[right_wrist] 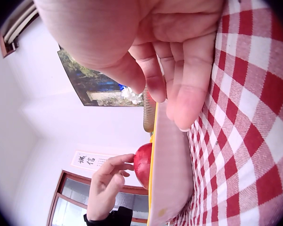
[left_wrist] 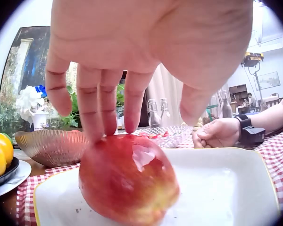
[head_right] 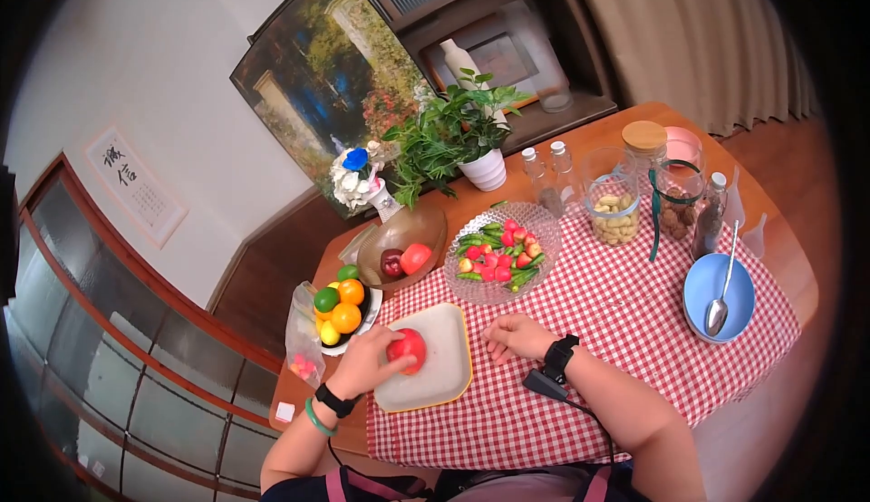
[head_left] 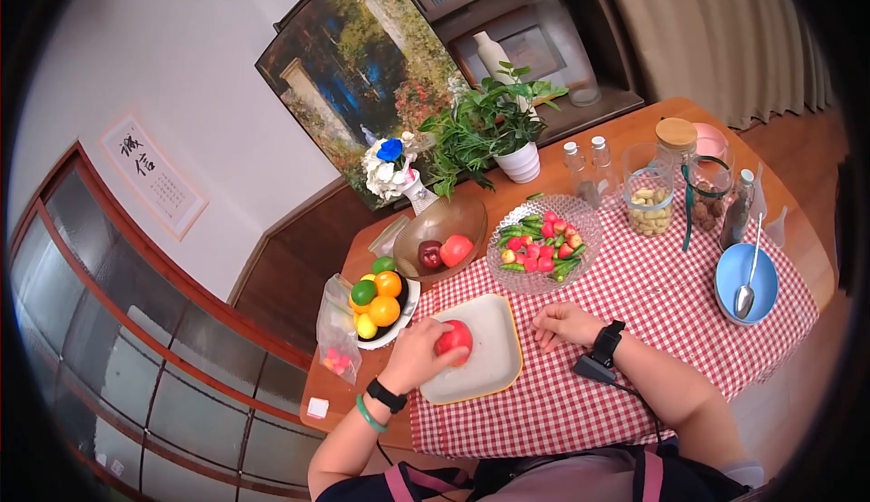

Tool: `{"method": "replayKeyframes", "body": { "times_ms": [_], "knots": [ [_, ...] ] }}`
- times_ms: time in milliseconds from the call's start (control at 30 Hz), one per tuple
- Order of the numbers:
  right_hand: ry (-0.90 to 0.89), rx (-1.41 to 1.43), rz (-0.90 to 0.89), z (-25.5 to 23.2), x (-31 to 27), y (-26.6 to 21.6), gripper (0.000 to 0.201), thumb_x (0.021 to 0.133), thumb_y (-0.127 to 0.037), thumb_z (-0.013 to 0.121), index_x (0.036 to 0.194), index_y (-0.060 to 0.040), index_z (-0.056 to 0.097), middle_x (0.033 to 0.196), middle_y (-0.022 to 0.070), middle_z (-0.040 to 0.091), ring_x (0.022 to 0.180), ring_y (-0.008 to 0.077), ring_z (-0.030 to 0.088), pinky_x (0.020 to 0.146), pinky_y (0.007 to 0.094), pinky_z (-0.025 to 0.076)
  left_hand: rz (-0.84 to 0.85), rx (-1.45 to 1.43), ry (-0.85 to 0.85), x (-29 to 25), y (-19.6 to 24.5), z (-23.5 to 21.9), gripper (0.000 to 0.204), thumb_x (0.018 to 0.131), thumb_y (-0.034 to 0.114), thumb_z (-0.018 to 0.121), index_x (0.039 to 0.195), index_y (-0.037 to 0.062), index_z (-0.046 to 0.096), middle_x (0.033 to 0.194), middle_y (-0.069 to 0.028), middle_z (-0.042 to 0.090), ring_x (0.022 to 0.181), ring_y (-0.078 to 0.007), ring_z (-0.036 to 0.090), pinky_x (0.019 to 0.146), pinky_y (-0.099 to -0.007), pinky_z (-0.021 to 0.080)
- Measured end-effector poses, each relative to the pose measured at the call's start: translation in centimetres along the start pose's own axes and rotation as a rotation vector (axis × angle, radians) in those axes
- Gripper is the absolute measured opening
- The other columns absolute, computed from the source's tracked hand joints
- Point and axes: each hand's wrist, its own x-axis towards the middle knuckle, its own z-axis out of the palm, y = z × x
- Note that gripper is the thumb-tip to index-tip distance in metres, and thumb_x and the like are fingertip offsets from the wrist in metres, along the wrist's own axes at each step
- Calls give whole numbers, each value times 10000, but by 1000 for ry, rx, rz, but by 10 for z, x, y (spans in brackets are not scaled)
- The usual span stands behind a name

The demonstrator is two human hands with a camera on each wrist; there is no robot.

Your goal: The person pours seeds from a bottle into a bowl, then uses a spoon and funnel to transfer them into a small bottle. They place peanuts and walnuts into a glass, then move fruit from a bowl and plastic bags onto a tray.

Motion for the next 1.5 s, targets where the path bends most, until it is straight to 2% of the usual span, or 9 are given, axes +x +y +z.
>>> {"method": "replayKeyframes", "body": {
  "times_ms": [100, 133, 433, 633, 733, 833, 933, 1033, 1500],
  "knots": [
    [-7, -7, 10, 2, -1, -3, 246, 975, -217, 492, 1004, 11, 580, 811, 86, 632, 706, 146, 640, 667, 269, 562, 92, 166, 101, -11, 9, 4, 673, 712, 474, 736, 1219, 71, 554, 1205, -154, 551, 1082, -291, 543, 901, -410, 381],
    [-7, -13, 12, 2, -2, -4, 245, 975, -216, 492, 1005, 10, 579, 814, 85, 632, 708, 146, 640, 667, 269, 561, 59, 199, 14, -11, 4, 7, 837, 676, 506, 751, 1333, 89, 442, 1298, -144, 480, 1187, -291, 470, 925, -437, 354],
    [0, 26, -22, 0, 1, 4, 248, 957, -223, 525, 980, 17, 585, 804, 77, 609, 677, 148, 632, 634, 268, 564, -110, 111, 30, 3, -21, 25, 834, 680, 414, 763, 1356, 106, 384, 1274, -167, 510, 1136, -309, 525, 941, -452, 339],
    [-4, 24, -27, 0, 2, 4, 263, 959, -242, 525, 969, 17, 575, 809, 80, 603, 688, 150, 629, 638, 276, 567, -209, -233, -264, -3, -13, 1, 788, 698, 515, 715, 1307, 87, 456, 1174, -167, 588, 1066, -332, 584, 949, -403, 407],
    [-6, 28, -28, -1, 2, 5, 265, 960, -246, 524, 970, 15, 573, 811, 80, 604, 688, 152, 630, 639, 276, 566, -60, -251, -375, -1, -22, -3, 752, 718, 405, 761, 1312, 45, 471, 1105, -181, 612, 1046, -303, 602, 919, -336, 456],
    [-5, 20, -26, 0, 2, 5, 267, 960, -251, 526, 970, 11, 573, 814, 80, 606, 689, 156, 632, 636, 274, 564, 78, -96, -333, 1, -32, 1, 717, 748, 394, 740, 1314, 39, 480, 1122, -196, 604, 1051, -297, 599, 925, -328, 453],
    [-4, 4, -22, 0, 2, 4, 258, 967, -237, 508, 983, 12, 573, 819, 82, 607, 693, 155, 633, 646, 276, 565, 5, -100, -310, 8, -32, 7, 694, 776, 391, 715, 1320, 35, 472, 1150, -207, 592, 1055, -284, 597, 921, -323, 456],
    [-5, -12, -18, 0, 2, 4, 244, 982, -205, 470, 1011, 16, 572, 831, 83, 612, 702, 151, 635, 667, 280, 568, -201, -326, -255, 13, -33, 15, 759, 743, 544, 663, 1313, 73, 489, 1126, -182, 627, 1053, -306, 608, 955, -358, 426],
    [-10, -17, -15, 1, 1, 2, 242, 984, -205, 467, 1010, 13, 568, 834, 79, 609, 711, 152, 635, 667, 275, 566, -58, -156, -214, 9, -15, 2, 807, 649, 547, 750, 1262, 76, 518, 1107, -161, 639, 1035, -284, 609, 880, -385, 380]
  ]
}}
